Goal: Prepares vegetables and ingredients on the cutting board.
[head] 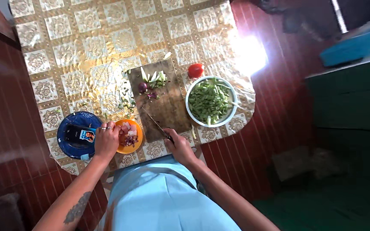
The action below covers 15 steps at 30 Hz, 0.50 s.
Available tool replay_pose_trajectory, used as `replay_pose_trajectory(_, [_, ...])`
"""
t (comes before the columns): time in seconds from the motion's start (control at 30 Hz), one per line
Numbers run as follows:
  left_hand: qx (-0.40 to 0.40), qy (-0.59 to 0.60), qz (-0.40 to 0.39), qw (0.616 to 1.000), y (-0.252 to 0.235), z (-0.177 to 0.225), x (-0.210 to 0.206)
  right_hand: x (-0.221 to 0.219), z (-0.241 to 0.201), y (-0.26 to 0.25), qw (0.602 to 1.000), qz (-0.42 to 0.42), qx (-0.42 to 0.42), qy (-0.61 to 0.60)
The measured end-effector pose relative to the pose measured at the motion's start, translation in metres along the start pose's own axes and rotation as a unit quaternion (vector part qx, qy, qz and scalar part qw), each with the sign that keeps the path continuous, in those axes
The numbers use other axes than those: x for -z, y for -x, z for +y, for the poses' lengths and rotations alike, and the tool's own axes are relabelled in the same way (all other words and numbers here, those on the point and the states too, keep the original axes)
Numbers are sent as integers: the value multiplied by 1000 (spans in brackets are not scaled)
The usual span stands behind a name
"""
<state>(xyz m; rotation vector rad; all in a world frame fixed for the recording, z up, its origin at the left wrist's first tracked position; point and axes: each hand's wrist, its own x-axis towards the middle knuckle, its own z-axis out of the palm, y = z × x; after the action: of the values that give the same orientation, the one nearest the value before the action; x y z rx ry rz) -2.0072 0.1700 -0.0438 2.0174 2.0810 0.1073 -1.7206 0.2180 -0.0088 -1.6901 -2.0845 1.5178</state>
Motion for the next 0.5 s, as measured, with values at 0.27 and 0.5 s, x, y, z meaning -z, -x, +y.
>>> replay_pose_trajectory(0.27, [15,59,45,997,4,-9,5,-7,-11,0,999,-35,15,-9])
replay_pose_trajectory(0.5, [81,290,88,950,-16,31,38,-11,-17,-3,999,-1,-12,-53])
